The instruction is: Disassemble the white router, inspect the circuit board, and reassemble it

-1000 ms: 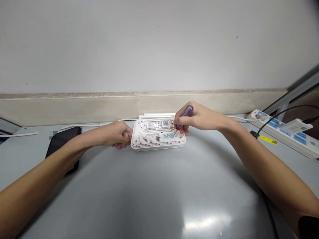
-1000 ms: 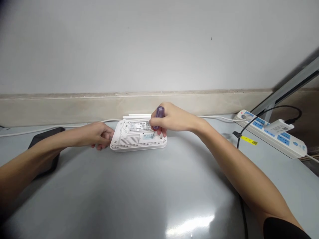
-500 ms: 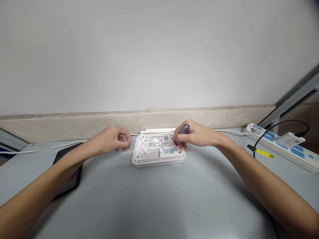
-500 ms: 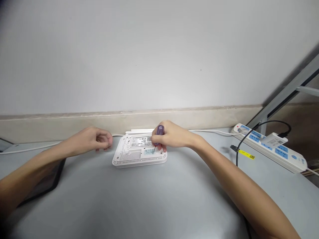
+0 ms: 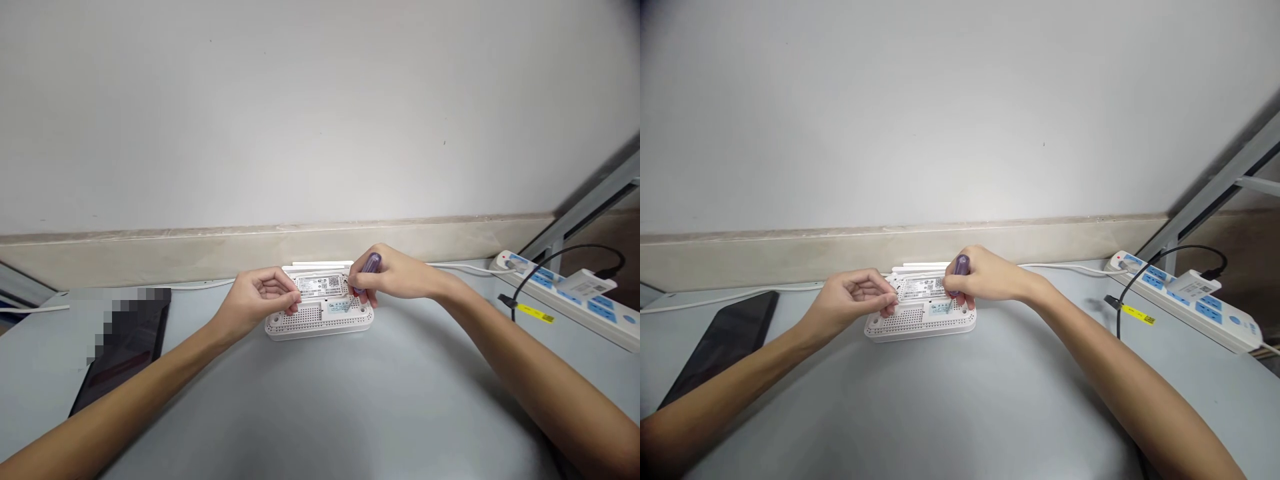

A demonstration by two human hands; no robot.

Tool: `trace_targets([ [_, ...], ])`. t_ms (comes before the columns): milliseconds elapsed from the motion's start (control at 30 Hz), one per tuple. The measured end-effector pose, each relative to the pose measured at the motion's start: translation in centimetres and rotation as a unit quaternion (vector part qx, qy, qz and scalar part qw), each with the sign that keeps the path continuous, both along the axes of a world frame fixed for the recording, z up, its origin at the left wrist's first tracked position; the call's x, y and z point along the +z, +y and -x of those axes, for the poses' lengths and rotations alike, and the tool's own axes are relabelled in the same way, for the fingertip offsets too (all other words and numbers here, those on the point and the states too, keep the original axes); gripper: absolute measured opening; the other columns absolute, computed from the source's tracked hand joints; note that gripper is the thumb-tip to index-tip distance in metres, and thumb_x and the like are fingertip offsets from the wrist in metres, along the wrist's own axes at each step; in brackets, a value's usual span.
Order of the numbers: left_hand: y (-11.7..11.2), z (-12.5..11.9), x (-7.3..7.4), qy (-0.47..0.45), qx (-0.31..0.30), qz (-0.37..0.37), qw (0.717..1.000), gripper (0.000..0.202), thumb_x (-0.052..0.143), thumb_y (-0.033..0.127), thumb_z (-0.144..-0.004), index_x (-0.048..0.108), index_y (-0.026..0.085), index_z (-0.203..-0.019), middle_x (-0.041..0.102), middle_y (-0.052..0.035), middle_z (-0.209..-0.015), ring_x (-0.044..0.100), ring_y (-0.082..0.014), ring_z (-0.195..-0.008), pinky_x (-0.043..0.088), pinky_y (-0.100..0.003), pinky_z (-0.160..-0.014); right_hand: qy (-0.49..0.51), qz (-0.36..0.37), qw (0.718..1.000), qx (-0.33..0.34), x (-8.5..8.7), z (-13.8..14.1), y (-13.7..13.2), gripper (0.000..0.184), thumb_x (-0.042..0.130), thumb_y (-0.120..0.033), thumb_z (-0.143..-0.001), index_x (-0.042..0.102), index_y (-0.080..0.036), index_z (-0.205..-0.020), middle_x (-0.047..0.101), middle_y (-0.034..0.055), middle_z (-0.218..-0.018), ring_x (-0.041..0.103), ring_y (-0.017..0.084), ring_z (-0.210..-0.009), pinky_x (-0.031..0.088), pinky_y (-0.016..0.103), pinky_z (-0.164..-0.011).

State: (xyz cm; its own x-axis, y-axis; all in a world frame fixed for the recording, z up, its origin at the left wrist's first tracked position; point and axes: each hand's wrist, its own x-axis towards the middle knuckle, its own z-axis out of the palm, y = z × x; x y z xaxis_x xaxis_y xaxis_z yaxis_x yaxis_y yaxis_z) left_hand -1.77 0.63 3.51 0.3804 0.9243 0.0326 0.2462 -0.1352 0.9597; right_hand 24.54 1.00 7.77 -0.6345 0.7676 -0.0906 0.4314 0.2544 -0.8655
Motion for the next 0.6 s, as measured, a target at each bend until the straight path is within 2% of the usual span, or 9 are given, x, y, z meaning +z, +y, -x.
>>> trace_targets([
  [200, 0.1, -0.1, -0.8, 0.012, -0.018, 0.032, 0.999, 0.028, 0.074, 0.034, -0.076, 0.070, 0.018, -0.099, 0.070, -0.0029, -0.073, 0.066, -0.0149, -0.065, 0.056, -0.026, -0.063, -0.010, -0.012, 1.000, -0.001, 0.2, 0.1, -0.2, 0.016, 0.049, -0.017, -0.076, 0.063, -0.014, -0.069, 0.064, 0.0013, -0.062, 0.062, 0.013, -0.058, 0.049, 0.024, -0.058],
  [367, 0.3, -0.3, -1.5, 0.018, -0.058, 0.074, 0.995, 0.022, 0.071, 0.037, -0.079, 0.070, 0.017, -0.089, 0.071, -0.0040, -0.076, 0.066, -0.0143, -0.070, 0.055, -0.025, -0.067, -0.021, -0.040, 0.999, -0.007, 0.2, 0.0, -0.2, 0.017, 0.049, -0.017, -0.077, 0.063, -0.014, -0.069, 0.065, 0.0018, -0.063, 0.063, 0.013, -0.058, 0.047, 0.024, -0.057],
  [600, 0.2, -0.5, -1.5, 0.009, -0.056, 0.092, 0.994, 0.023, 0.072, 0.037, -0.078, 0.065, 0.017, -0.086, 0.071, -0.0032, -0.075, 0.067, -0.0144, -0.071, 0.055, -0.025, -0.069, -0.021, -0.044, 0.999, -0.012, 0.2, 0.1, -0.2, 0.018, 0.048, -0.017, -0.076, 0.062, -0.015, -0.065, 0.065, 0.0014, -0.061, 0.062, 0.013, -0.058, 0.046, 0.023, -0.056],
])
